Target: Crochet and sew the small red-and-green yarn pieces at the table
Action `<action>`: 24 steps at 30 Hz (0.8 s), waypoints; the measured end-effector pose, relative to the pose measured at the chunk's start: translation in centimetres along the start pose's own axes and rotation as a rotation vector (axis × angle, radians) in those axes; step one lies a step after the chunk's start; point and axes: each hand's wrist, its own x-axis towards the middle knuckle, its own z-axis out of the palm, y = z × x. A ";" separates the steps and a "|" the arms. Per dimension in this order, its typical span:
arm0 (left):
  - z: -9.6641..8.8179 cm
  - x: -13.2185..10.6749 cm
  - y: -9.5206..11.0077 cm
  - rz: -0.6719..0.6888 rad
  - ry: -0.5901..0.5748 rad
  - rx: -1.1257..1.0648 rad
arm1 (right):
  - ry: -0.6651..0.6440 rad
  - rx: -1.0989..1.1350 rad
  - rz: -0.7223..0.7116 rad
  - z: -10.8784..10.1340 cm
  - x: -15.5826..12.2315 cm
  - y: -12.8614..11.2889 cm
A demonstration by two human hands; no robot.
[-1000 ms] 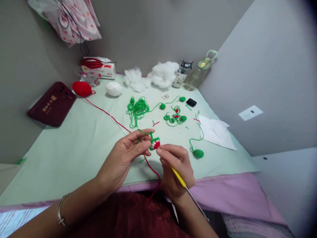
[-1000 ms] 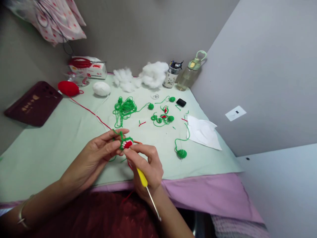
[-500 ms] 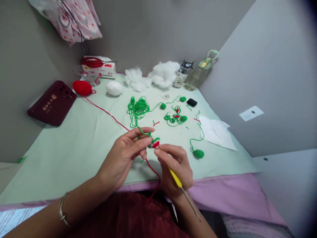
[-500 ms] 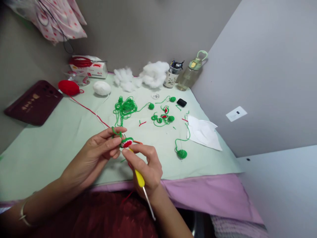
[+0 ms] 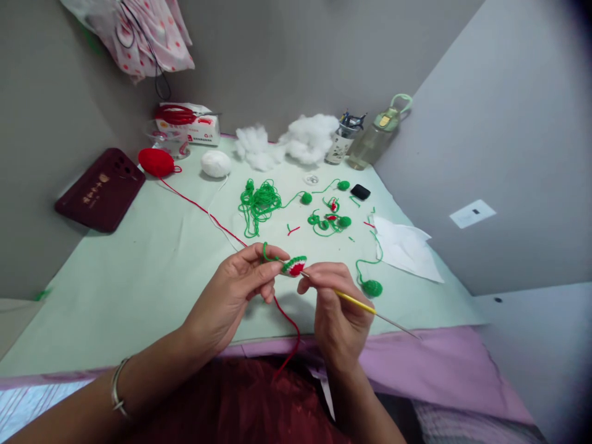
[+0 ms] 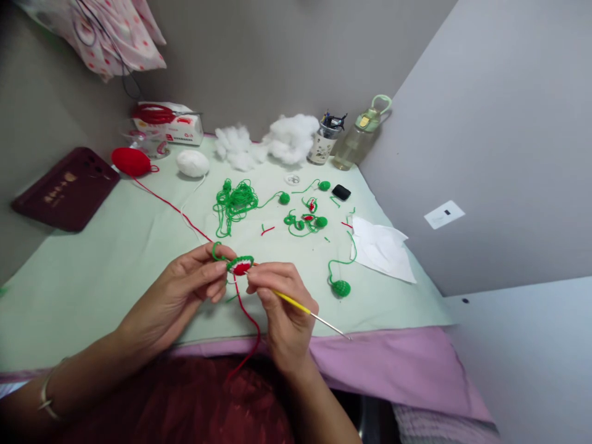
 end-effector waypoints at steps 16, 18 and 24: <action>-0.3 0.0 -0.3 0.063 0.018 0.109 | 0.005 -0.041 -0.025 0.2 0.0 -0.5; -0.4 0.0 -0.5 0.076 0.011 0.134 | 0.006 -0.055 -0.037 0.2 -0.1 -0.5; -0.3 -0.1 -0.3 0.038 -0.090 0.087 | 0.009 0.035 0.036 0.4 -0.1 -0.2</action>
